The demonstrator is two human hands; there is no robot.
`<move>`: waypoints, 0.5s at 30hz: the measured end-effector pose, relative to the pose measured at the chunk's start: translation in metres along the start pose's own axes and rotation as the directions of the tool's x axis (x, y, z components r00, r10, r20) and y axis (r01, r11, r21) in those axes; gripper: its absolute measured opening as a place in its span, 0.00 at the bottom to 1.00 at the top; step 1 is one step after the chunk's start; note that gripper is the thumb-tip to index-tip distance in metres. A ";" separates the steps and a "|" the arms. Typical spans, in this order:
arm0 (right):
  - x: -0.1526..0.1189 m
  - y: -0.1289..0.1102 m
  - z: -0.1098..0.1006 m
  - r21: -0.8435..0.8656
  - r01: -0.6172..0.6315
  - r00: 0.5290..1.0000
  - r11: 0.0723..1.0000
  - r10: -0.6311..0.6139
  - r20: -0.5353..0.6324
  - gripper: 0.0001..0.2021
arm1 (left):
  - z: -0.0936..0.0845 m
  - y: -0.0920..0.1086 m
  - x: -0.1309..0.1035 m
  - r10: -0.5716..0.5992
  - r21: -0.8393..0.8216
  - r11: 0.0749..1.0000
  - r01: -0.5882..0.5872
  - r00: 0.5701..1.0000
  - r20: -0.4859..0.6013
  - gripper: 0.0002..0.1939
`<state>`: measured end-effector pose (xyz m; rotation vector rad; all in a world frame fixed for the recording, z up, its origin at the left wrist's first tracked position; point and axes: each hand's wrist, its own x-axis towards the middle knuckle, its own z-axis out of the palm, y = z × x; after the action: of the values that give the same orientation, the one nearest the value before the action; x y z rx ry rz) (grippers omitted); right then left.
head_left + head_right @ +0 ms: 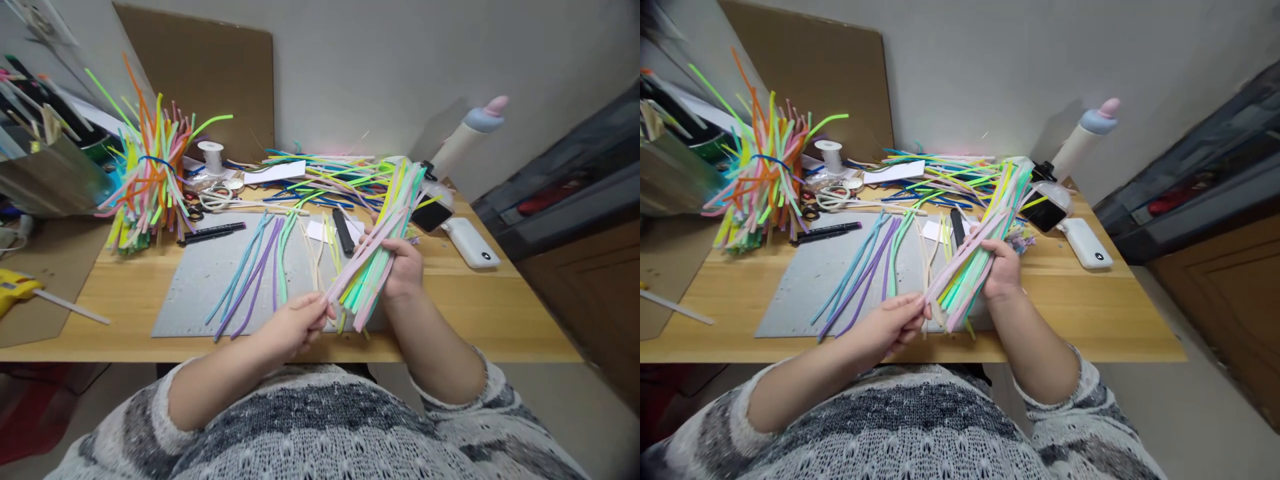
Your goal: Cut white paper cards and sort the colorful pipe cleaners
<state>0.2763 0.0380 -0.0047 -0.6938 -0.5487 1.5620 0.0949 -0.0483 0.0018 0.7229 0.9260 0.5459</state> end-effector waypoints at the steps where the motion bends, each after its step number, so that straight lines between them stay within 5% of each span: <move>1: 0.003 -0.002 -0.003 0.022 0.022 1.000 1.000 -0.022 0.011 0.16 | -0.006 -0.004 -0.003 -0.004 0.041 0.999 0.004 1.000 -0.005 0.15; 8: 0.015 -0.040 -0.018 0.205 0.174 0.985 0.963 -0.170 -0.039 0.15 | -0.047 -0.029 -0.040 0.042 0.301 0.953 -0.041 0.999 0.004 0.19; 12: 0.013 -0.056 -0.024 0.225 0.330 0.943 0.917 -0.312 -0.112 0.15 | -0.059 -0.033 -0.056 0.157 0.317 0.941 -0.116 0.982 -0.105 0.18; 15: 0.013 -0.058 -0.027 0.233 0.329 0.944 0.915 -0.310 -0.113 0.14 | -0.062 -0.029 -0.062 0.284 0.253 0.942 -0.223 0.929 -0.238 0.18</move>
<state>0.3358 0.0557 0.0153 -0.4415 -0.3795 1.2640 0.0137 -0.0903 -0.0132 0.9968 1.1697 0.7947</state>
